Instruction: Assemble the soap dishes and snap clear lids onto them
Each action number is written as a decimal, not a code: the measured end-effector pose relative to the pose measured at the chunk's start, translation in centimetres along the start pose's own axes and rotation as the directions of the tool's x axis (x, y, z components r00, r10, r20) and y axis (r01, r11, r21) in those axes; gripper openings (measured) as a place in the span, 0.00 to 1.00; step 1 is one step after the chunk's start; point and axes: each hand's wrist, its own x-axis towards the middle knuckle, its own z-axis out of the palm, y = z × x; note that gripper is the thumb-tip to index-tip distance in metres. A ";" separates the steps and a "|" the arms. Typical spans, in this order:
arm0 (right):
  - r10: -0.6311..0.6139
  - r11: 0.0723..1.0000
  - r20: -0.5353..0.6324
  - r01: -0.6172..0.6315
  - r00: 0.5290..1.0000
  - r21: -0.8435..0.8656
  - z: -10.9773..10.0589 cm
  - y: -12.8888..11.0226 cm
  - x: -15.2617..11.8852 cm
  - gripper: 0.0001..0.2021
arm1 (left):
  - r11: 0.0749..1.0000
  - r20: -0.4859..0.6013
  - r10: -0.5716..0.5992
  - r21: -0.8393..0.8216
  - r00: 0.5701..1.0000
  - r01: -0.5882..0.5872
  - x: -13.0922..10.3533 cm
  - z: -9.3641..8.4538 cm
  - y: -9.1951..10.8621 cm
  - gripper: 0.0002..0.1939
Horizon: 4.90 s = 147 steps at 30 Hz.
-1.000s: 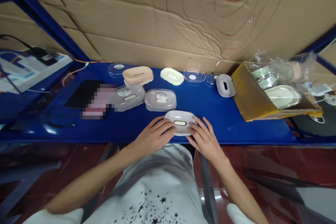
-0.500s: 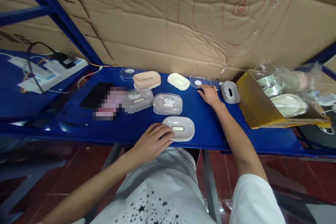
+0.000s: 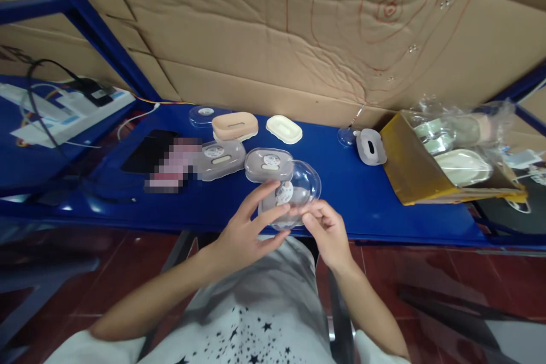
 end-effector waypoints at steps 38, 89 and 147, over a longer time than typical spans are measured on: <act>-0.394 0.278 0.444 0.565 0.804 -0.777 -4.5 5.0 -0.1 0.44 | 0.958 0.448 0.048 0.231 0.893 -0.168 -2.8 -1.0 -4.4 0.26; -0.382 0.175 0.151 0.231 0.912 -0.957 -13.7 1.8 6.6 0.30 | 0.933 0.462 0.055 0.293 0.885 -0.211 -2.3 -0.3 -4.8 0.21; 0.261 0.904 -0.060 -0.266 0.963 -0.333 -5.5 1.7 4.8 0.26 | 0.986 0.300 -0.028 0.167 0.954 -0.023 -3.4 0.5 -3.2 0.25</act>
